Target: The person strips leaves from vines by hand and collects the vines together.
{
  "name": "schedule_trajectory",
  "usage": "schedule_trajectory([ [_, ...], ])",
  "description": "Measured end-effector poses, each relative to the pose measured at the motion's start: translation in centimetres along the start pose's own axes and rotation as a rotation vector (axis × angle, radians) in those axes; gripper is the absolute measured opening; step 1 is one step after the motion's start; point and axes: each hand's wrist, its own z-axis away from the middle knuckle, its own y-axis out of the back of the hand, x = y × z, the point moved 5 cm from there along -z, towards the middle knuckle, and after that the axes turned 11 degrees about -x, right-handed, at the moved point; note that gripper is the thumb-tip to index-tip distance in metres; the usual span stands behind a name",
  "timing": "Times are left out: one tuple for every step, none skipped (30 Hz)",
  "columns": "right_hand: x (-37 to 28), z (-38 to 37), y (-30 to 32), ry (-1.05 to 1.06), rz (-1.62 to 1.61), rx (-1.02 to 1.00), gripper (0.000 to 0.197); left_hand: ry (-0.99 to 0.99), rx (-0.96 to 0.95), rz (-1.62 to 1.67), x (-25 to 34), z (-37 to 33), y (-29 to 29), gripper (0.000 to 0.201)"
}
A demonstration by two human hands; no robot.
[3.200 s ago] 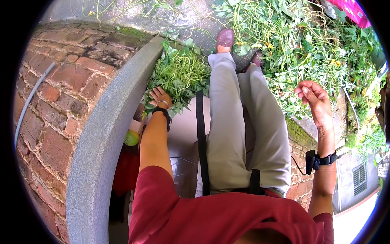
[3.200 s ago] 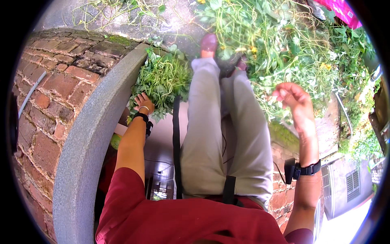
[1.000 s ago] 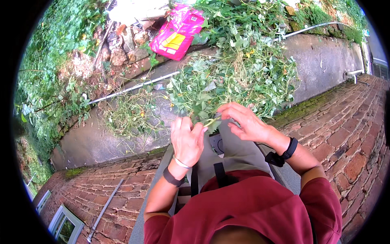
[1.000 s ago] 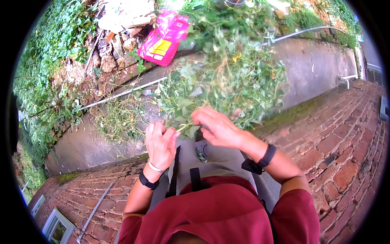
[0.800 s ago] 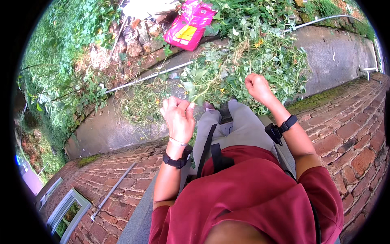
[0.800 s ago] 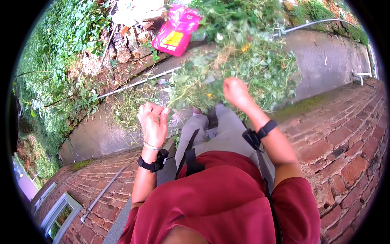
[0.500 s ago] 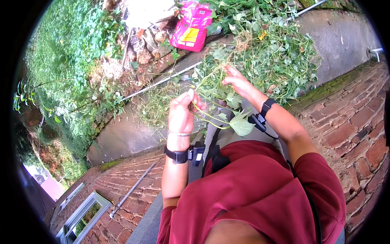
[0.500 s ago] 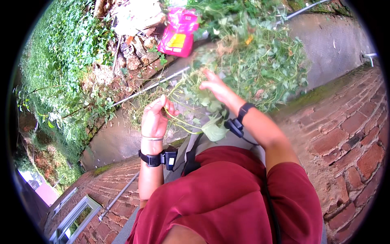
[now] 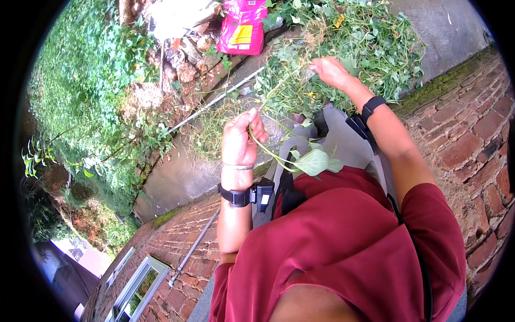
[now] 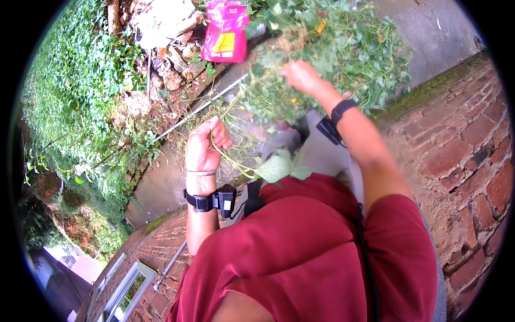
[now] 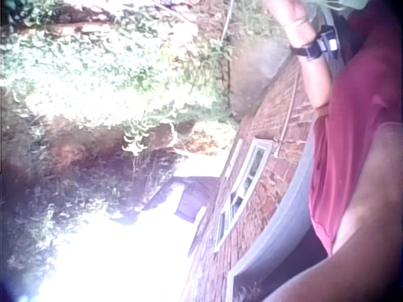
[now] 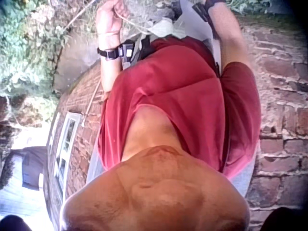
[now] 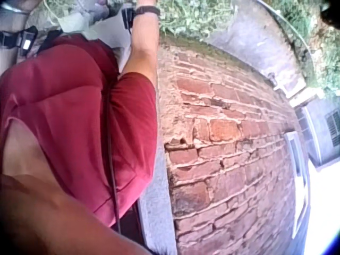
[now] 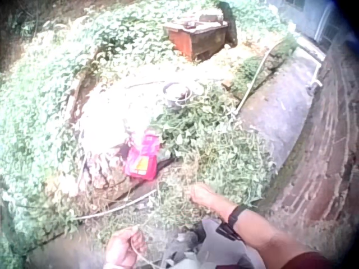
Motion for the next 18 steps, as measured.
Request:
schedule_trajectory([
  [6.4, -1.3, 0.4, -0.056, -0.081, 0.160, 0.033, -0.024, -0.024, 0.001, 0.7, 0.2, -0.1, 0.031],
  [9.8, -1.0, 2.0, -0.291, -0.065, 0.106, 0.033, -0.066, -0.004, 0.017, 1.4, 0.5, 0.8, 0.030],
  [12.6, -0.7, 3.3, -0.425, -0.075, 0.102, 0.032, -0.105, 0.010, 0.022, 2.3, 0.6, 1.1, 0.028],
  [13.2, 0.1, 4.3, -0.417, -0.285, 0.151, 0.033, -0.115, 0.081, 0.023, 2.3, 0.6, 1.8, 0.027],
  [11.5, 0.7, 5.2, -0.420, -0.415, 0.124, 0.032, -0.075, 0.070, 0.009, 2.0, 0.5, 2.0, 0.026],
  [7.8, 1.3, 6.1, -0.385, -0.567, 0.124, 0.032, -0.041, 0.052, -0.004, 1.5, 0.1, 2.2, 0.025],
  [4.2, 1.7, 6.0, -0.353, -0.724, 0.129, 0.035, -0.001, 0.028, -0.023, 1.0, -0.6, 2.2, 0.025],
  [1.6, 1.4, 4.9, -0.257, -0.783, 0.047, 0.033, -0.011, 0.014, -0.013, 0.4, -1.4, 1.9, 0.023],
  [-0.8, 1.2, 3.6, -0.161, -0.842, -0.034, 0.032, 0.002, 0.000, -0.028, -0.2, -2.0, 1.4, 0.022],
  [-3.7, 1.4, 2.1, -0.106, -0.907, -0.057, 0.031, 0.014, -0.014, -0.046, -0.6, -2.6, 0.8, 0.022],
  [-6.5, 1.6, 0.8, -0.049, -0.970, -0.075, 0.031, 0.025, -0.032, -0.066, -0.7, -3.3, 0.3, 0.022],
  [-8.7, 1.8, -0.7, -0.043, -1.137, -0.112, 0.030, 0.003, -0.089, -0.045, -1.0, -3.9, 0.3, 0.022],
  [-10.4, 2.2, -1.9, -0.041, -1.303, -0.152, 0.030, 0.000, -0.098, -0.044, -1.1, -4.2, 0.1, 0.021],
  [-11.5, 2.7, -2.4, -0.010, -1.376, -0.187, 0.029, -0.001, -0.105, -0.047, -1.0, -4.4, -0.1, 0.019],
  [-12.2, 3.0, -2.7, 0.021, -1.448, -0.223, 0.028, -0.002, -0.111, -0.051, -0.9, -4.6, -0.4, 0.018],
  [-12.3, 3.1, -2.8, 0.011, -1.348, -0.311, 0.029, -0.016, -0.044, -0.056, -0.6, -4.6, -0.6, 0.016],
  [-11.6, 2.9, -2.2, 0.079, -1.107, -0.235, 0.027, -0.015, -0.024, -0.098, -0.6, -4.8, -0.5, 0.017],
  [-10.8, 2.6, -1.7, 0.140, -0.864, -0.162, 0.025, -0.013, -0.003, -0.136, -0.7, -5.1, -0.4, 0.018],
])
